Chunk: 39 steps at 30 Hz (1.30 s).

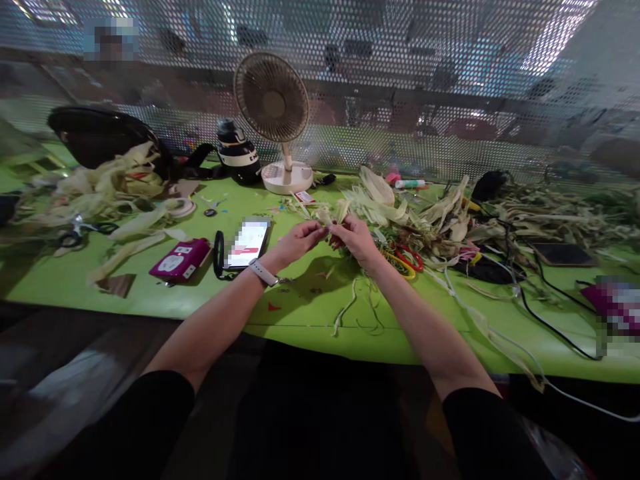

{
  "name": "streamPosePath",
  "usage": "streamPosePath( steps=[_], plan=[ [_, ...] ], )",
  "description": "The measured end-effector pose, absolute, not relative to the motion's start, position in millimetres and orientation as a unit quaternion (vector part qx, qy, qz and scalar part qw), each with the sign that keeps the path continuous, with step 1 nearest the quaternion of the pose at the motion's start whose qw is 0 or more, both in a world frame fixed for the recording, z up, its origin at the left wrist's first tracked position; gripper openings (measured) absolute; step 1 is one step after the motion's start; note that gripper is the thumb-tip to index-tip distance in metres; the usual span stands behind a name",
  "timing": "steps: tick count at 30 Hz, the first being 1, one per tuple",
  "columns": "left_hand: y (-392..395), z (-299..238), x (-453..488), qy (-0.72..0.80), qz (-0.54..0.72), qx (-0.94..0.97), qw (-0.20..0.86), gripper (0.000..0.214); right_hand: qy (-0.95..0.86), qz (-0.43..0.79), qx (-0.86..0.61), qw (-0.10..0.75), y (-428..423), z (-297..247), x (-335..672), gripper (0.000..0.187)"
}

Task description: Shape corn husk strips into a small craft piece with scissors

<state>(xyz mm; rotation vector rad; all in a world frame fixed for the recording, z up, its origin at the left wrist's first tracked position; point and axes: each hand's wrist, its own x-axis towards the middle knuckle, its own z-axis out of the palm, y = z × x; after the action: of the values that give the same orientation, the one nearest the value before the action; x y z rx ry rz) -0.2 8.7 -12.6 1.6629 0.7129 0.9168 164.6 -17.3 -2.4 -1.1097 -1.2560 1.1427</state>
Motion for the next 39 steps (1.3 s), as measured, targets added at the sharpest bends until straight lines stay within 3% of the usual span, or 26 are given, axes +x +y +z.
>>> streamPosePath(
  steps=[5,15,23,29,34,39],
  plan=[
    [8,-10,0,0.302,0.425,0.670,0.528,0.041,-0.564,0.487,-0.425,0.514,-16,0,168,0.045],
    [5,-5,-1,0.261,0.422,0.647,0.579,0.046,-0.586,0.484,-0.405,0.508,-25,5,172,0.036],
    [3,-10,1,0.269,0.431,0.725,0.465,0.043,-0.585,0.452,-0.456,0.495,-24,4,167,0.011],
    [1,-9,1,0.264,0.439,0.734,0.446,0.040,-0.562,0.458,-0.457,0.516,-22,1,161,0.011],
    [1,-8,-1,0.269,0.435,0.711,0.483,0.040,-0.565,0.452,-0.460,0.516,-21,3,163,0.009],
    [9,-13,-2,0.303,0.471,0.578,0.594,0.049,-0.523,0.470,-0.449,0.551,-17,2,166,0.030]
  ],
)
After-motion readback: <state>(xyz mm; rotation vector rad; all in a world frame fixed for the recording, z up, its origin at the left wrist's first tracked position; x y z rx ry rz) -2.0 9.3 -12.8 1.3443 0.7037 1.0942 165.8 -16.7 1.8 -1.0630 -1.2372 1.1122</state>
